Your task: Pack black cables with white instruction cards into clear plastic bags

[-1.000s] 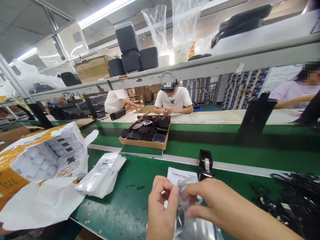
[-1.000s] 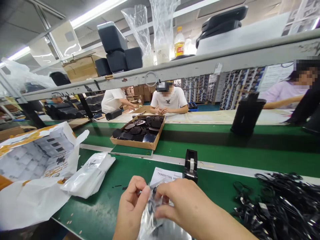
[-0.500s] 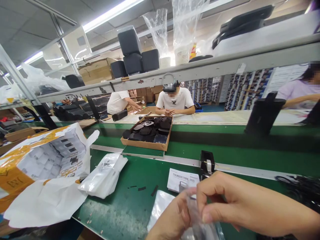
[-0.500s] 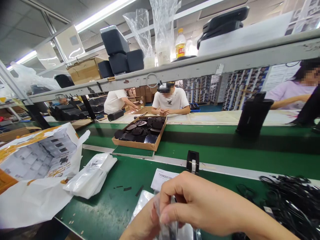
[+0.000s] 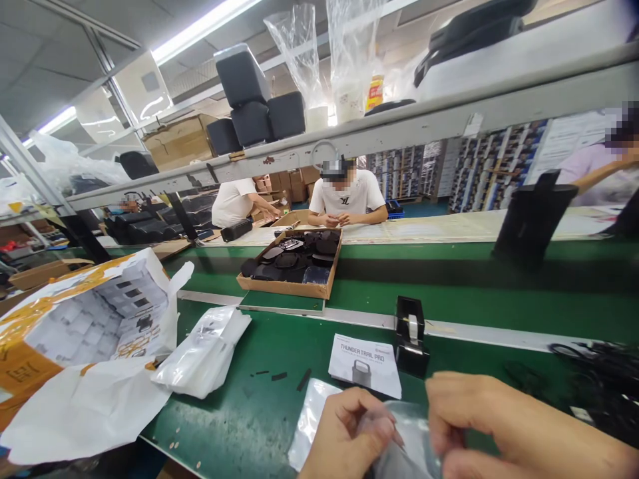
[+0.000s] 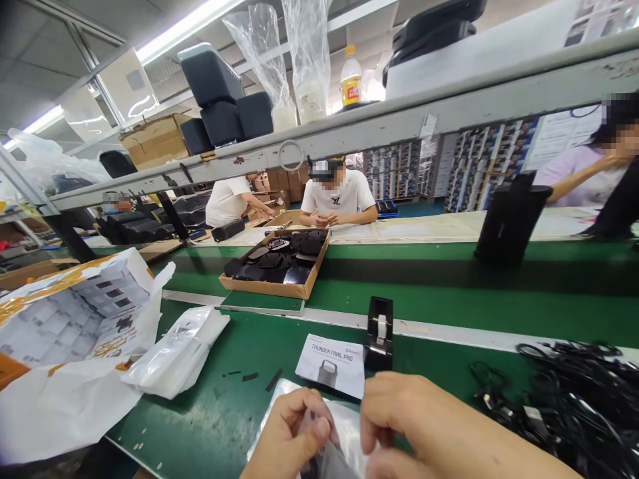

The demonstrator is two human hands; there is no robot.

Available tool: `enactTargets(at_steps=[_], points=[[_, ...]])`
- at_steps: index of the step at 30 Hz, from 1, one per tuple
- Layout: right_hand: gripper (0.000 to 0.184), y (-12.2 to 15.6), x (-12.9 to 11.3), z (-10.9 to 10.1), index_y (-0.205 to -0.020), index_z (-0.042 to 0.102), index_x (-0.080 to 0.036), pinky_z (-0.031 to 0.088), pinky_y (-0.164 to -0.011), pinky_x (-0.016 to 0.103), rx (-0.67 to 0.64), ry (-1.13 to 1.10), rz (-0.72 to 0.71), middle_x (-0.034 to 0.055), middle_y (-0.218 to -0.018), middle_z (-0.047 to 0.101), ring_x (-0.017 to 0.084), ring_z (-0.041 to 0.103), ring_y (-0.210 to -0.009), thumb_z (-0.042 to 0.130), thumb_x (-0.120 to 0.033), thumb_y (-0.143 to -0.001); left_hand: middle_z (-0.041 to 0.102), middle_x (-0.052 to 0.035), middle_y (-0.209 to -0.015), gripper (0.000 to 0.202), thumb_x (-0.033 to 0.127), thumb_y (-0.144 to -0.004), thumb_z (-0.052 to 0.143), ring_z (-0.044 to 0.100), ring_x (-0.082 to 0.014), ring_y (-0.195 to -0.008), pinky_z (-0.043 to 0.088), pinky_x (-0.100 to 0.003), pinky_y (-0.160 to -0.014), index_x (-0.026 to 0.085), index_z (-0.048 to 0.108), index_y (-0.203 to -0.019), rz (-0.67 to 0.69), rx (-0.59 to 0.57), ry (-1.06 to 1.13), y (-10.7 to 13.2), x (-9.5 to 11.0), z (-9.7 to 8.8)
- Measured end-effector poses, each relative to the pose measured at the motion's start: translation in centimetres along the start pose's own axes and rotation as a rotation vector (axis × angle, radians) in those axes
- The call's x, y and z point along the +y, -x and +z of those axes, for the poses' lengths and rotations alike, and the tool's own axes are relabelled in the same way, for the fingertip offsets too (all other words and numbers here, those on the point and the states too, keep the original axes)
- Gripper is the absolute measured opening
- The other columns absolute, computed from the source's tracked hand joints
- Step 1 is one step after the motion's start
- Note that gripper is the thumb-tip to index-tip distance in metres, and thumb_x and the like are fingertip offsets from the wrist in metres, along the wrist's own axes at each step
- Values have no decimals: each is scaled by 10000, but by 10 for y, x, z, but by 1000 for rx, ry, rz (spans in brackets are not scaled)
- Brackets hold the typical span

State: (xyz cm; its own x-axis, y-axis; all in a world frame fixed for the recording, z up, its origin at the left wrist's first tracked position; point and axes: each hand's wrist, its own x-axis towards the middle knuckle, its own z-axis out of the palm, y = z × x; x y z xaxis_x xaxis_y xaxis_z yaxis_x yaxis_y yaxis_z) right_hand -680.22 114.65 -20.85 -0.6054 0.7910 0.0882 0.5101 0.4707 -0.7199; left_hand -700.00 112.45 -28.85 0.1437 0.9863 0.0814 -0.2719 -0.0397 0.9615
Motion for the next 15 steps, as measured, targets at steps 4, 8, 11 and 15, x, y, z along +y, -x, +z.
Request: enactTargets(at_steps=[4,8,11,15], points=[[177,-1,11,-4,-701,609,-258,444,-857,292,-87,143,43,24,-1127,579,218,559,-1031,585,-395,-809,627,-27,-592,396,528,-708,686,528,-125,-572,409,-235,-588,144,633,-627,70,46,-109,-5,4,-1],[245,3,12,-1,-653,611,-251,420,-927,351,-38,106,46,32,-1265,523,285,498,-1152,582,-448,-794,591,-17,-542,439,562,-698,677,510,-120,-536,402,-227,-554,149,598,-572,95,87,-123,-8,8,-2],[160,6,16,2,-677,626,-267,484,-777,292,-39,-11,87,23,-968,668,233,618,-893,602,-379,-788,542,12,-503,446,561,-647,719,477,-106,-489,384,-215,-512,160,554,-545,130,163,-100,-8,7,-2],[512,11,36,17,-1258,500,-335,447,-895,347,241,-189,186,50,-1118,654,268,579,-1034,623,-379,-763,467,48,-515,449,528,-607,762,414,-85,-491,349,-197,-504,165,508,-534,196,288,-91,-11,0,-1]])
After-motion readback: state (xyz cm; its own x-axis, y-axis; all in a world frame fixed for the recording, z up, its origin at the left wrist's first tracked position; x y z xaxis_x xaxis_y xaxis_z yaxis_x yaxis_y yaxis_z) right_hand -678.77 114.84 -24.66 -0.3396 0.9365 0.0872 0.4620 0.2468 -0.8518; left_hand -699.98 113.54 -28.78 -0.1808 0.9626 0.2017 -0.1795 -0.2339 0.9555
